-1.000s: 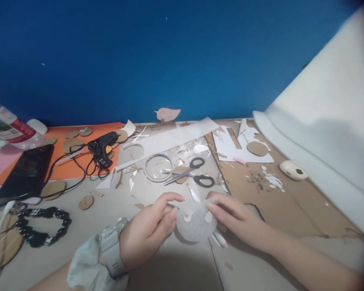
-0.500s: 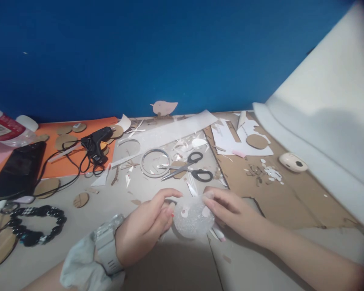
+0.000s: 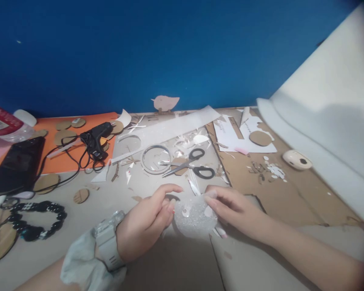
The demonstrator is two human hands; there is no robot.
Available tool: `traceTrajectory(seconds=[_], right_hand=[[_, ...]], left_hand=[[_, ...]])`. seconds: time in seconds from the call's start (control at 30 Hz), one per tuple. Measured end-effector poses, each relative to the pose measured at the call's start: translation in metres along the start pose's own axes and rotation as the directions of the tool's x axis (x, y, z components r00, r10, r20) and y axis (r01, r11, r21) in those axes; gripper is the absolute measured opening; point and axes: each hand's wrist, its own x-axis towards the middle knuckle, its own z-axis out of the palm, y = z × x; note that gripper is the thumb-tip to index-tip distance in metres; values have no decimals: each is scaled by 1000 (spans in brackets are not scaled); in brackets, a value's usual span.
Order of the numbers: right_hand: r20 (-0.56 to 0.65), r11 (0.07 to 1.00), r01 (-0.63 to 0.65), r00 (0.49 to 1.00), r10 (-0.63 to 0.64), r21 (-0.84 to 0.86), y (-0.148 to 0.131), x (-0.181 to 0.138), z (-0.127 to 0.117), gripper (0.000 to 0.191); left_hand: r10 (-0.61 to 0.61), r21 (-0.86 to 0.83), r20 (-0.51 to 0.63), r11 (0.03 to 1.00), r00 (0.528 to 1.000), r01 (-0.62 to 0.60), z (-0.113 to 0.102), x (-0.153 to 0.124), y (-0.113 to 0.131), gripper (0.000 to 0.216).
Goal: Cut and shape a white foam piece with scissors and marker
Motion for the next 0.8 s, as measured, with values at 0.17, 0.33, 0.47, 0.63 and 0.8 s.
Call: traceTrajectory(seconds=[0.17,0.33,0.47,0.63,0.8], right_hand=[[-17,1000,-4,1000,4,17,2,-1,0,35],[-21,1000,-8,1000,9,27,3,-1,0,35],[-37,1000,-7,999,8,29,3,-1,0,36],[-37,1000,-8,999,9,30,2,-1,0,35],[-33,1000,-18,999,19,17,2,-1,-1,35]], left_hand=[[17,19,42,1000,999,-18,-1,1,0,30],[27,28,59,999,998,-28,-2,1,0,30],[27,43,77,999,997,-31,-3,1,1,29],[30,39,95,999,995,-34,-3,1,1,28],[30,44,103,998,994,-35,-4,0,-1,27]])
